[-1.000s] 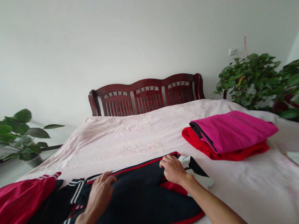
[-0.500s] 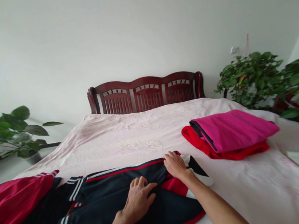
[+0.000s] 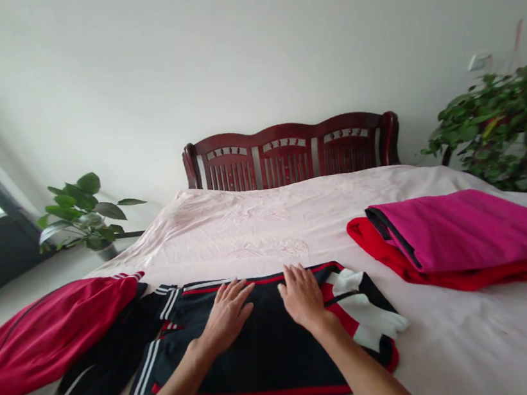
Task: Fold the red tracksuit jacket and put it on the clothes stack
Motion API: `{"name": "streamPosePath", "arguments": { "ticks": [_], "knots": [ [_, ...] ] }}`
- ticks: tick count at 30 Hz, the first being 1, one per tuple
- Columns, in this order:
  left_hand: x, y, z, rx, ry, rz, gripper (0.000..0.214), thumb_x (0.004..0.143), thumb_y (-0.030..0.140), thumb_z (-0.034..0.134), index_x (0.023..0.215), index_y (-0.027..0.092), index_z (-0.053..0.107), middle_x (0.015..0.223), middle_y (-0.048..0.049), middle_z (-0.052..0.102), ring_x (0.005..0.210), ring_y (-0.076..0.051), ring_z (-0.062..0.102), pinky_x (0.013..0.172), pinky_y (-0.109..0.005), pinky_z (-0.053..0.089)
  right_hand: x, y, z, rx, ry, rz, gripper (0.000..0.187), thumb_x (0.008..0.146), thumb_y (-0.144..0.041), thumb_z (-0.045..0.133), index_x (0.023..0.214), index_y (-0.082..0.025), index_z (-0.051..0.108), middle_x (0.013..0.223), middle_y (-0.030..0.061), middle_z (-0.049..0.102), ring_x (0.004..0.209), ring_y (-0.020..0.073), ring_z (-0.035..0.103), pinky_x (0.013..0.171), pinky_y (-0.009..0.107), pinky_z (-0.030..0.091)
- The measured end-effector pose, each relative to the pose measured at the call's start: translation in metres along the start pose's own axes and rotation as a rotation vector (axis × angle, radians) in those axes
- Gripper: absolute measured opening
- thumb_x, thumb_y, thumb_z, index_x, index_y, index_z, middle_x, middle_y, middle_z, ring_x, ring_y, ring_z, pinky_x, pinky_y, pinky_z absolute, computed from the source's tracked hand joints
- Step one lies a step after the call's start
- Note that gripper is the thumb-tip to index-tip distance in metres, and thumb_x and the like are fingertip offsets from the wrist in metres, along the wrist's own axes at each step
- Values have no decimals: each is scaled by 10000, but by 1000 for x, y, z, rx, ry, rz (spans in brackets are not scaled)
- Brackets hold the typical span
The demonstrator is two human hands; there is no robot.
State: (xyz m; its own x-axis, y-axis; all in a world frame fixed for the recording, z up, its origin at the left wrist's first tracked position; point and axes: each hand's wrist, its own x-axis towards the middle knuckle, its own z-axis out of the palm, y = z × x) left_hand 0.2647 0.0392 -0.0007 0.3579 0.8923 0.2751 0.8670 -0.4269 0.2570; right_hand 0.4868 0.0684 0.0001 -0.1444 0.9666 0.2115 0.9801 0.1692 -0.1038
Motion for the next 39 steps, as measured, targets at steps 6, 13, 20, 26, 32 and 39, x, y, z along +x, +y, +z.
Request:
{"name": "streamPosePath", "arguments": {
  "ticks": [6, 13, 20, 26, 32, 39],
  "knots": [
    [-27, -59, 4, 312, -76, -194, 573, 972, 519, 424, 1490, 275, 448, 1583, -128, 383, 1476, -334, 308, 1183, -583, 220, -29, -48, 32, 64, -162, -72, 660, 1000, -521, 299, 1535, -139, 357, 1604, 117, 320, 1489, 296, 250, 1203, 482, 164],
    [-48, -96, -4, 399, -103, -180, 583, 972, 532, 414, 1497, 280, 432, 1591, -140, 355, 1488, -314, 285, 1196, -572, 166, -27, -23, 40, -16, -111, -5, 692, 1000, -553, 257, 1529, -120, 365, 1600, 121, 323, 1488, 280, 258, 1210, 458, 153],
    [-52, -126, -17, 221, -77, -274, 543, 968, 469, 429, 1476, 282, 471, 1582, -22, 401, 1506, -291, 238, 1218, -500, 182, -36, -7, 42, -69, -68, 27, 683, 1005, -515, 264, 1531, -87, 349, 1602, 131, 307, 1489, 278, 259, 1209, 451, 171],
    [-55, -146, -15, 104, -32, -370, 506, 987, 395, 373, 1461, 262, 492, 1609, -32, 351, 1519, -264, 202, 1210, -484, 198, -43, 12, 37, -73, -78, 92, 667, 1006, -506, 254, 1536, -111, 346, 1608, 123, 302, 1497, 273, 237, 1207, 448, 174],
    [-64, -147, -11, 97, -31, -395, 505, 993, 385, 345, 1460, 261, 491, 1620, -47, 330, 1518, -248, 214, 1206, -480, 210, -46, 17, 30, -29, -109, 133, 684, 1004, -493, 261, 1550, -81, 295, 1621, 133, 263, 1505, 270, 206, 1207, 433, 176],
    [-101, -141, -15, 43, 32, -434, 530, 973, 370, 347, 1473, 254, 476, 1547, -41, 463, 1495, -252, 283, 1188, -419, 284, -45, 17, 33, -39, -78, 125, 676, 999, -482, 276, 1536, -77, 331, 1606, 131, 303, 1496, 271, 238, 1209, 437, 172]
  ]
}}
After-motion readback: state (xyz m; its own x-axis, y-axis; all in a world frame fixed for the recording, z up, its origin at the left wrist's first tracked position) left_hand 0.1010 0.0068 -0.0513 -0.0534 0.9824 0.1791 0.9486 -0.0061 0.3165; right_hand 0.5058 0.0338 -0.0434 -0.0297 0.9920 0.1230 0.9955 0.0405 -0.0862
